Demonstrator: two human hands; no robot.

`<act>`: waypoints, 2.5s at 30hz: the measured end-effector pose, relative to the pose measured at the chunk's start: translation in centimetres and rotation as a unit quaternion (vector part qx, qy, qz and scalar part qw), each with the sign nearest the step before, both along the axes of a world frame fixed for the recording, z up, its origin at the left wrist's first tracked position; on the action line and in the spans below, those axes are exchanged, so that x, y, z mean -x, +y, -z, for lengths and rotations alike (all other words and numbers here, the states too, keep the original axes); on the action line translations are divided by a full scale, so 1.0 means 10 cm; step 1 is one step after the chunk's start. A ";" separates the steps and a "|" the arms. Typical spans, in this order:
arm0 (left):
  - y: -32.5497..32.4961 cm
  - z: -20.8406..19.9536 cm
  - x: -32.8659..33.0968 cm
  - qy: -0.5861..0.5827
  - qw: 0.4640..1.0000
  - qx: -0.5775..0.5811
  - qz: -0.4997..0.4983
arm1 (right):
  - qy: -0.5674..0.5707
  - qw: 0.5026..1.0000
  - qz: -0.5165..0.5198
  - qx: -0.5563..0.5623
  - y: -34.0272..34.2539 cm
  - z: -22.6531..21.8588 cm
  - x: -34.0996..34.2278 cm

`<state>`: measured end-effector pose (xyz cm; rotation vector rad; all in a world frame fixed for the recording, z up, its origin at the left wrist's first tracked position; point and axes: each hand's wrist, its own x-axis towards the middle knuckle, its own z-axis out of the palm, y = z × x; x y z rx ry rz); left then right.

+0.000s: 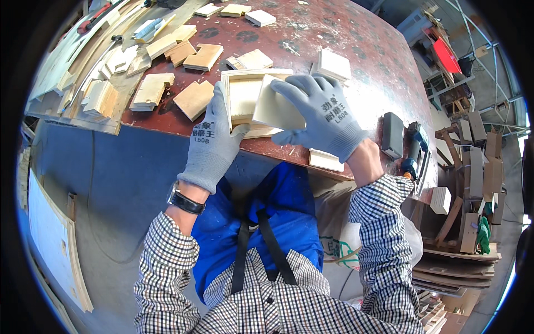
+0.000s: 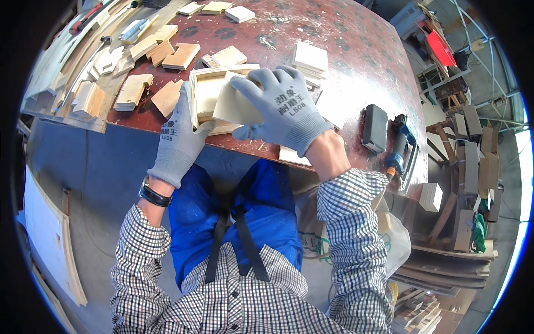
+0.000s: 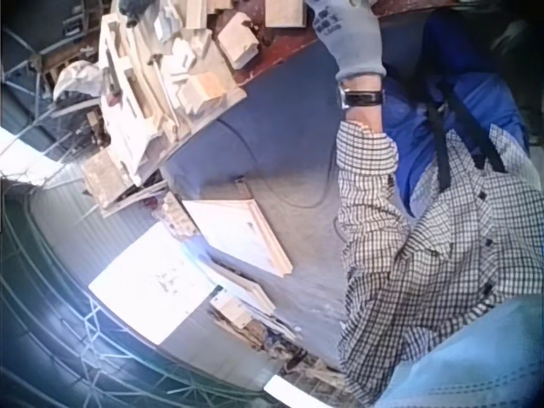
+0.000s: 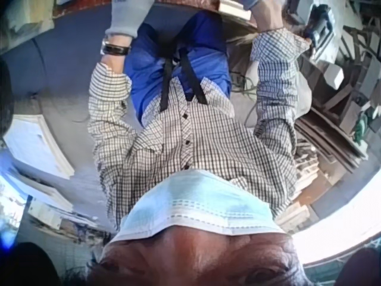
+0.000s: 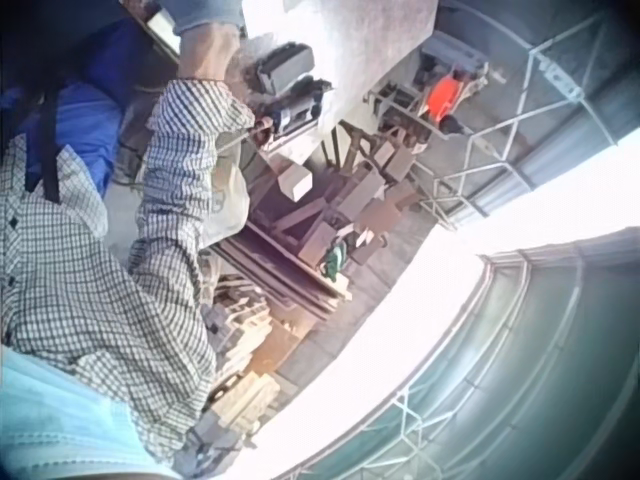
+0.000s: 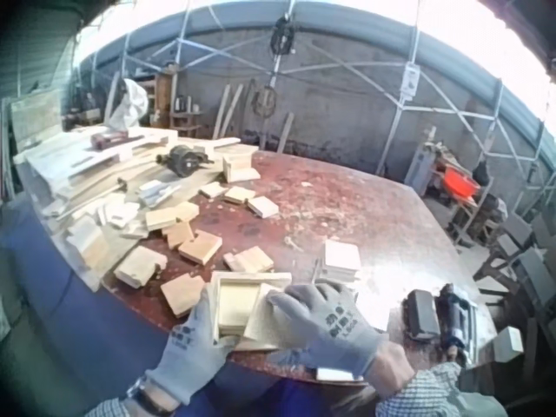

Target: The person assembles small wooden boxes by hand at a workbench. They pick up pre-cut wooden pieces, fit them together to form box shapes, and stack the completed boxes on the table.

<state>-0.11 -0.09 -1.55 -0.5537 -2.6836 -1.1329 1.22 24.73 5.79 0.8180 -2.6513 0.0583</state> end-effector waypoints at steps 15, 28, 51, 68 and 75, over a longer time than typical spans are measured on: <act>0.02 0.05 0.03 0.026 1.000 0.006 0.004 | 0.047 0.999 -0.012 -0.022 -0.32 0.35 0.34; -0.02 -0.03 0.03 0.037 0.998 0.029 0.030 | 0.095 0.979 0.058 0.171 -0.20 0.51 0.11; -0.05 -0.01 0.02 0.056 0.998 0.040 0.014 | -0.003 0.897 0.110 0.429 0.22 0.30 -0.22; -0.02 -0.05 0.04 0.057 0.997 0.042 0.031 | -0.030 0.986 0.165 0.020 0.99 0.68 -0.86; -0.02 -0.09 0.04 0.031 0.998 0.057 0.028 | -0.193 0.969 0.146 -0.059 0.93 0.30 -0.52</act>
